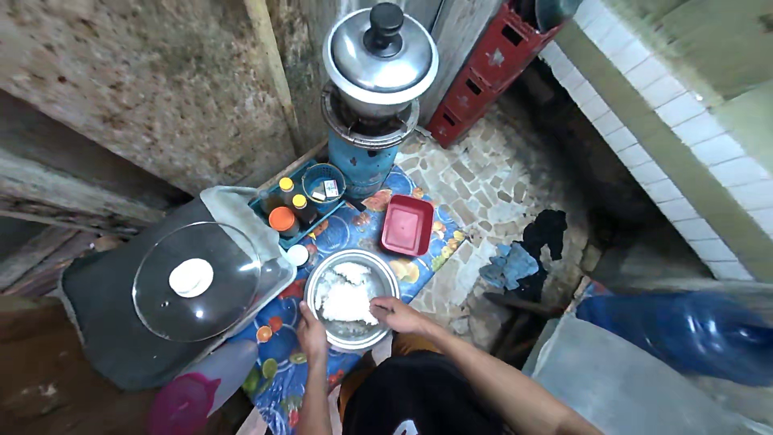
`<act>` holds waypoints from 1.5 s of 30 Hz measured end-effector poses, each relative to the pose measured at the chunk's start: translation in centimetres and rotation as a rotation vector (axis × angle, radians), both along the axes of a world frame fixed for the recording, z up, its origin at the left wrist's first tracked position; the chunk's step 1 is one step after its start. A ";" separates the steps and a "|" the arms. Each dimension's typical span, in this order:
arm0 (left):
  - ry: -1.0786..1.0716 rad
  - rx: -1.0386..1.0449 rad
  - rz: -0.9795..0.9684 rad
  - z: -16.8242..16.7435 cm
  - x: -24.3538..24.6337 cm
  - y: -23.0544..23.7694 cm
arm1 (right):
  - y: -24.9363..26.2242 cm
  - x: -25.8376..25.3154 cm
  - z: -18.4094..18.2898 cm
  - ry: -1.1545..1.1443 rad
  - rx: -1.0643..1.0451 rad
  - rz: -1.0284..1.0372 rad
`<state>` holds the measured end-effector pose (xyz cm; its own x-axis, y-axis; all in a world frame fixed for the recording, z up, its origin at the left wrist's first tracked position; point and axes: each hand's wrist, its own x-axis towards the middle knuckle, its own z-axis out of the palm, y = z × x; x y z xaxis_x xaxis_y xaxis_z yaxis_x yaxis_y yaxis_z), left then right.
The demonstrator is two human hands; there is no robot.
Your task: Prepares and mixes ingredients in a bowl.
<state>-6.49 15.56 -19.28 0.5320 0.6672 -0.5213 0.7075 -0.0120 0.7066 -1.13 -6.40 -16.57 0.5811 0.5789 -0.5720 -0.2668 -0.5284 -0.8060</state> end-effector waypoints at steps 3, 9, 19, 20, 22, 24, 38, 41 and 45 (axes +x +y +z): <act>0.004 -0.016 0.097 0.4 0.1 -1.1 | -3.2 1.4 1.3 0.017 0.033 0.007; 0.043 -0.026 0.239 -0.3 0.2 -3.3 | -10.3 6.1 4.1 -0.022 0.036 -0.086; -0.016 -0.037 0.346 -0.8 -0.6 -4.5 | -16.7 16.2 -3.4 -0.213 -0.335 -0.183; -0.028 -0.043 0.349 -0.8 -0.8 -4.6 | -16.0 16.4 -4.4 -0.192 -0.343 -0.193; -0.048 -0.054 0.364 -0.9 -1.1 -4.7 | -14.9 16.7 -5.1 -0.163 -0.393 -0.147; -0.035 -0.057 0.388 -0.9 -1.2 -5.0 | -14.4 17.2 -4.5 -0.163 -0.495 -0.056; -0.013 -0.041 0.412 -0.4 -2.0 -6.8 | -11.3 13.8 9.2 -0.277 -0.495 0.220; -0.028 -0.123 0.478 0.0 -3.3 -9.6 | -7.3 7.6 6.1 0.106 -0.320 0.089; -0.086 -0.233 0.477 -1.4 -4.8 -11.6 | -2.5 2.2 0.0 0.624 -0.236 -0.473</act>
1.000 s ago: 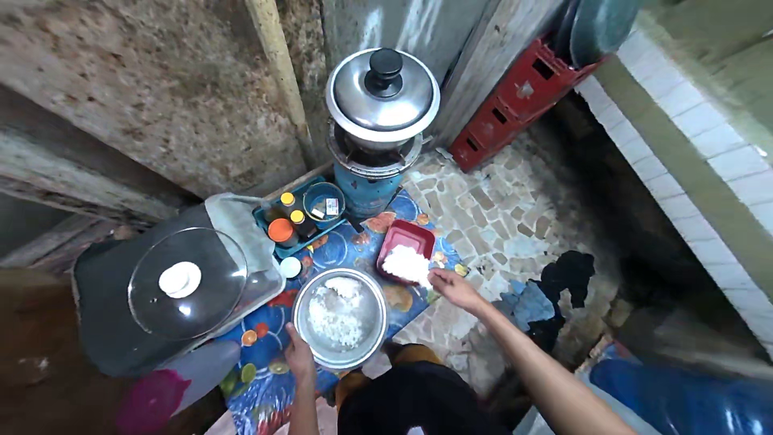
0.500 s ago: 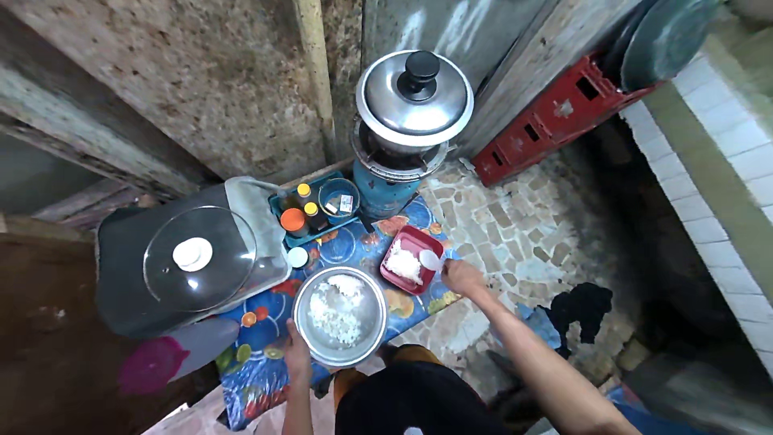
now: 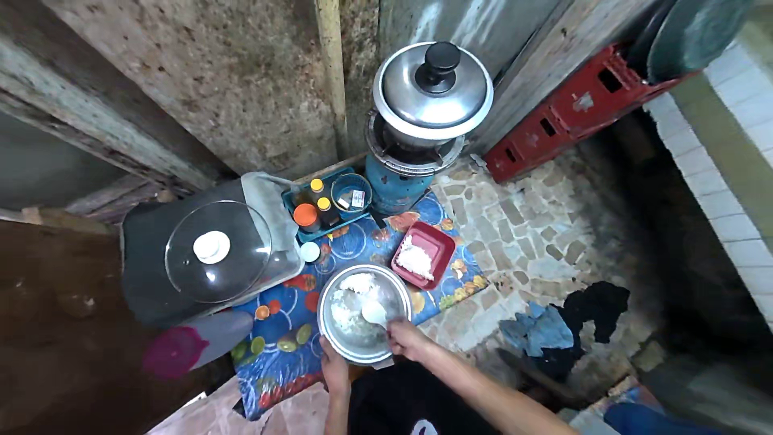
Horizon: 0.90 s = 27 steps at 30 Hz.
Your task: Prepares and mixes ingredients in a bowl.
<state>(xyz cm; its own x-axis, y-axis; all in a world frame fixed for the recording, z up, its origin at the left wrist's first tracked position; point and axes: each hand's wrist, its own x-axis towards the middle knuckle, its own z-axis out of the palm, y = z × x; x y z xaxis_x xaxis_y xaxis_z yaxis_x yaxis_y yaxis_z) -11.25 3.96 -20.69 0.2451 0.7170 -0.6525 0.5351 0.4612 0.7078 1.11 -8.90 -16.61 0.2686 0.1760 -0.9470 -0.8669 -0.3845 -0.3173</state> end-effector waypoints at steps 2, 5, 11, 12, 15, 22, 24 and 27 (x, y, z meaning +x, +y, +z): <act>-0.024 -0.038 0.009 -0.5 -0.2 0.0 | 1.8 -0.4 -0.7 -0.031 -0.050 -0.060; -0.053 -0.076 0.009 -1.0 -0.5 0.2 | 4.2 0.5 -0.5 -0.091 -0.098 -0.051; -0.071 -0.125 -0.052 -1.3 -1.1 1.5 | 6.2 2.4 -2.4 -0.292 -0.212 0.262; -0.064 -0.129 -0.063 -1.3 -1.2 1.8 | 5.6 2.2 -3.0 -0.365 -0.217 0.387; -0.066 -0.130 -0.092 -1.4 -1.2 2.3 | 4.3 1.3 -4.3 -0.579 -0.206 0.571; -0.005 -0.094 -0.123 -0.9 -1.0 2.3 | 3.0 0.7 -3.9 -0.716 0.019 0.660; -0.028 -0.089 -0.100 -0.8 -0.8 2.2 | 2.2 0.9 -3.7 -0.714 0.117 0.668; -0.063 -0.091 -0.077 -0.2 -0.1 2.4 | 0.7 1.1 -3.2 -0.721 0.221 0.688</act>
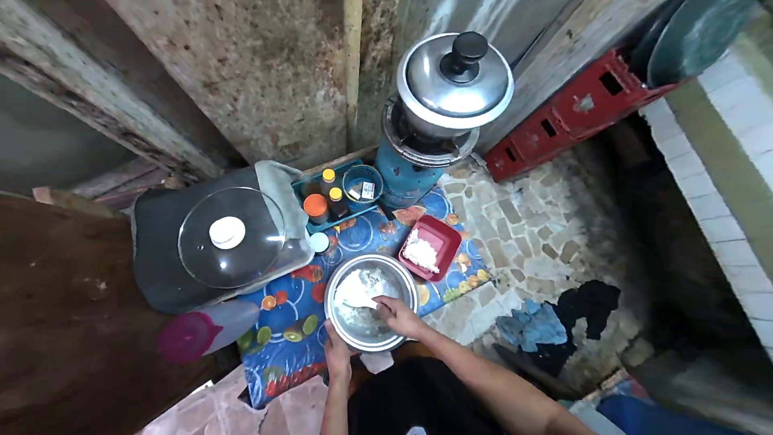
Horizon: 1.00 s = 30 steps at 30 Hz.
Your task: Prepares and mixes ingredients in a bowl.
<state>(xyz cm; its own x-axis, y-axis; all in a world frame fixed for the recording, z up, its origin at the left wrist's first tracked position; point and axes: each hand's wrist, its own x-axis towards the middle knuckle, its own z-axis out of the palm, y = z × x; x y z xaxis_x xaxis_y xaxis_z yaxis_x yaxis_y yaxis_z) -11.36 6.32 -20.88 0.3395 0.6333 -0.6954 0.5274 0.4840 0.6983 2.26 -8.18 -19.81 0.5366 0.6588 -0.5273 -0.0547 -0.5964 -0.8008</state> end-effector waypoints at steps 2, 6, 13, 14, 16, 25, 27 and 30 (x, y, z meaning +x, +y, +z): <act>-0.003 -0.002 0.020 0.6 0.6 0.2 | -1.0 0.1 0.5 0.018 0.038 0.014; -0.012 0.073 0.055 0.6 1.7 0.7 | -3.2 0.5 2.6 0.039 0.108 0.000; 0.053 0.158 0.056 0.3 2.9 1.6 | -11.8 4.3 6.7 -0.053 0.116 -0.138; 0.051 0.153 0.053 0.3 2.9 1.6 | -13.4 5.2 6.8 -0.078 0.081 -0.164; 0.039 0.145 0.041 0.1 2.8 1.8 | -16.5 7.1 6.3 -0.153 0.039 -0.218; 0.164 0.320 -0.098 0.6 2.6 4.1 | -17.4 13.1 1.8 -0.005 -0.406 -0.359; 0.192 0.360 -0.134 0.8 2.3 4.7 | -16.5 13.9 4.0 0.010 -0.527 -0.282; 0.174 0.415 -0.153 0.8 1.8 4.5 | -16.2 15.0 9.4 -0.155 -0.696 -0.028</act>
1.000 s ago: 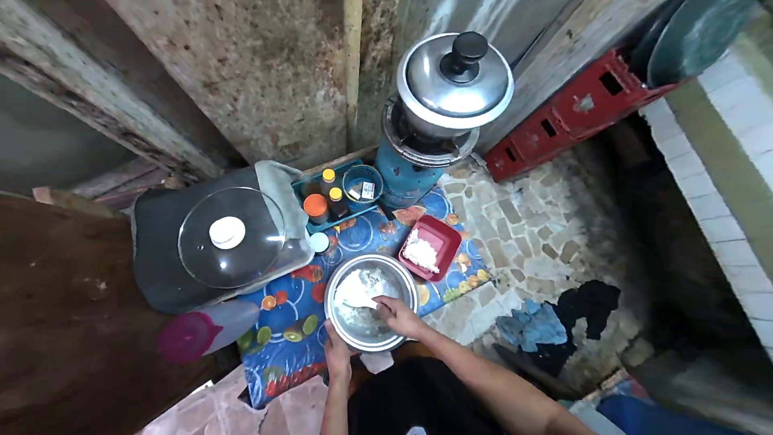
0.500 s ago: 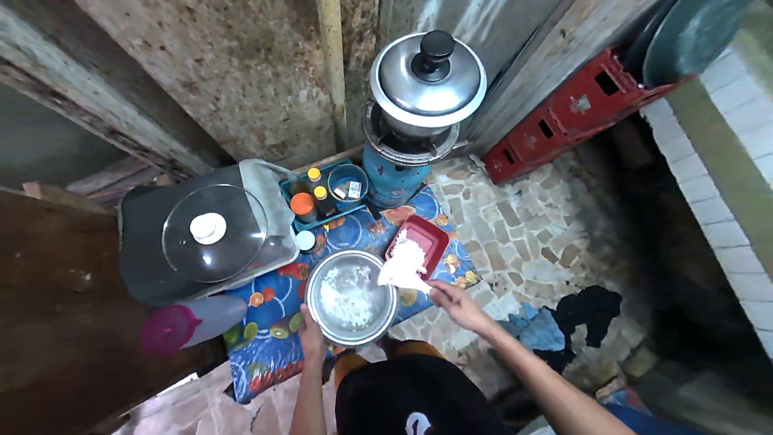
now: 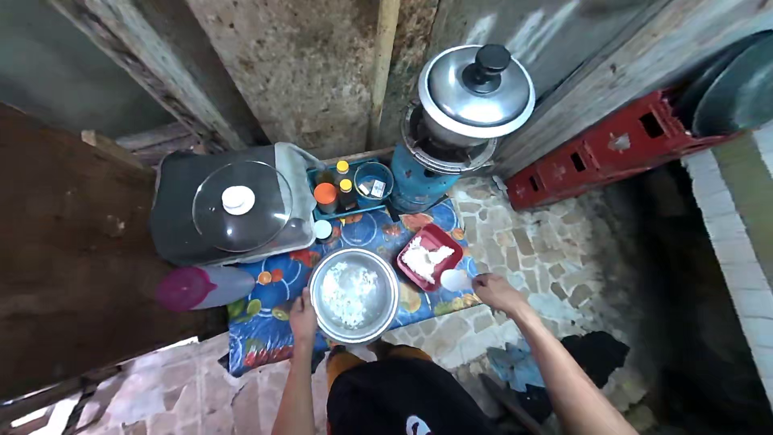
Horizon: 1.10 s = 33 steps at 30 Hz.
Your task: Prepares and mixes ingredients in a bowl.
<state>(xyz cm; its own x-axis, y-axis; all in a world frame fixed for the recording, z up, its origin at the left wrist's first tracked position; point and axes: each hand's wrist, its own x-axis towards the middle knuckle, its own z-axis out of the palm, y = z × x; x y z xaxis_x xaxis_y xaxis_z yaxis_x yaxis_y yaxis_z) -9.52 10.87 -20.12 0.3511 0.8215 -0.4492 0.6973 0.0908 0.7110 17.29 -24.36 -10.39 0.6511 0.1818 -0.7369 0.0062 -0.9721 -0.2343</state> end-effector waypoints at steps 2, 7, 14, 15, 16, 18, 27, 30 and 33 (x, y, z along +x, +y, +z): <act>-0.033 -0.009 0.010 -0.2 -0.5 -0.5 | 1.0 -0.5 3.6 -0.074 -0.046 0.111; -0.171 -0.115 0.125 0.8 -0.9 -3.4 | 8.2 -6.8 7.2 -0.085 0.122 0.310; -0.234 -0.140 0.151 1.6 -0.7 -7.3 | 16.1 -12.3 -1.9 0.140 -0.037 0.200; -0.243 -0.168 0.173 1.1 -0.9 -7.7 | 16.1 -12.5 -3.1 0.153 0.006 0.117; -0.249 -0.203 0.199 0.3 -1.1 -7.9 | 16.1 -12.8 -4.0 0.160 0.049 0.042; -0.238 -0.262 0.217 -1.2 -2.2 -8.1 | 16.2 -13.7 -5.2 0.151 0.112 -0.093; -0.188 -0.248 0.226 -2.8 -3.1 -8.8 | 18.9 -15.2 -9.7 0.154 0.308 -0.306; -0.133 -0.242 0.241 -2.5 -3.1 -8.9 | 18.4 -15.5 -7.9 0.198 0.325 -0.381; -0.139 -0.231 0.269 -2.5 -2.9 -8.9 | 17.4 -16.1 -6.6 0.214 0.349 -0.636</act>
